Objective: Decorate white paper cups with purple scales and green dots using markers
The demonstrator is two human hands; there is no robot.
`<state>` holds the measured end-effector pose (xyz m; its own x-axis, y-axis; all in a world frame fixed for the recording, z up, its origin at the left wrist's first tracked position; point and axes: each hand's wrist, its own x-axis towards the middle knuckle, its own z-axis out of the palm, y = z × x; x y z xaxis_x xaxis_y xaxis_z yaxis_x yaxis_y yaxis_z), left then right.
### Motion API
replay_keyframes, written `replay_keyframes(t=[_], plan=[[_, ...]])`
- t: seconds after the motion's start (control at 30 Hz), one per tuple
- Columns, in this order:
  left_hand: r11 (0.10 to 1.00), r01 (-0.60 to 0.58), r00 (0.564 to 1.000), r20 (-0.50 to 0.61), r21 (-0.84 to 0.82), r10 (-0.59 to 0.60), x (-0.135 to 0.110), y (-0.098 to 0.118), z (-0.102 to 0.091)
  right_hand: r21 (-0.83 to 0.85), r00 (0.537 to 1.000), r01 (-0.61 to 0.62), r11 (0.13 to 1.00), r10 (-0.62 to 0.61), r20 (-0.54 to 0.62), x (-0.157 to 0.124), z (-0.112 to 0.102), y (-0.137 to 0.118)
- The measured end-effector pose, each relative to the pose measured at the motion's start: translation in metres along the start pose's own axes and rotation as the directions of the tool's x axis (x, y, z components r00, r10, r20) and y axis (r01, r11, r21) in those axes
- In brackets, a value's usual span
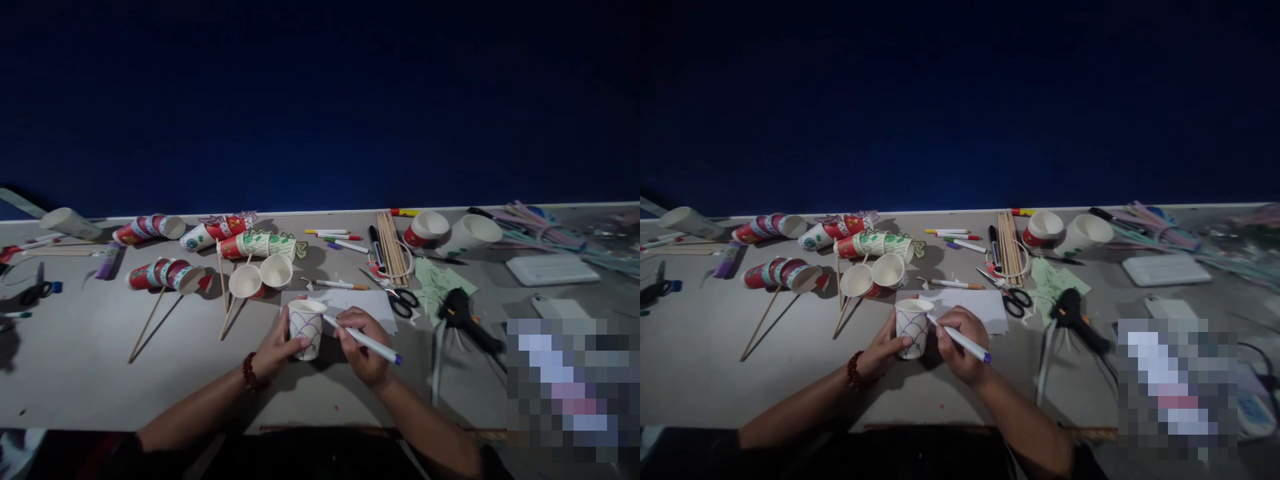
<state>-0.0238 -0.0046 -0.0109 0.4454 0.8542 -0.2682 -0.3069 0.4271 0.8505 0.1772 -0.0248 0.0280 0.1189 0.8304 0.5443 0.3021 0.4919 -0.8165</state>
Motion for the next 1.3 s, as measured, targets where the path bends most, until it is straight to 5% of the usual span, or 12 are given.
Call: replay_keyframes(t=[1.3], plan=[[0.999, -0.020, 1.000, 0.014, 0.030, 0.020, 0.0010, -0.0006, -0.0018, 0.038, 1.000, 0.007, 0.999, -0.007, 0.009, -0.0053, 0.0039, 0.0036]])
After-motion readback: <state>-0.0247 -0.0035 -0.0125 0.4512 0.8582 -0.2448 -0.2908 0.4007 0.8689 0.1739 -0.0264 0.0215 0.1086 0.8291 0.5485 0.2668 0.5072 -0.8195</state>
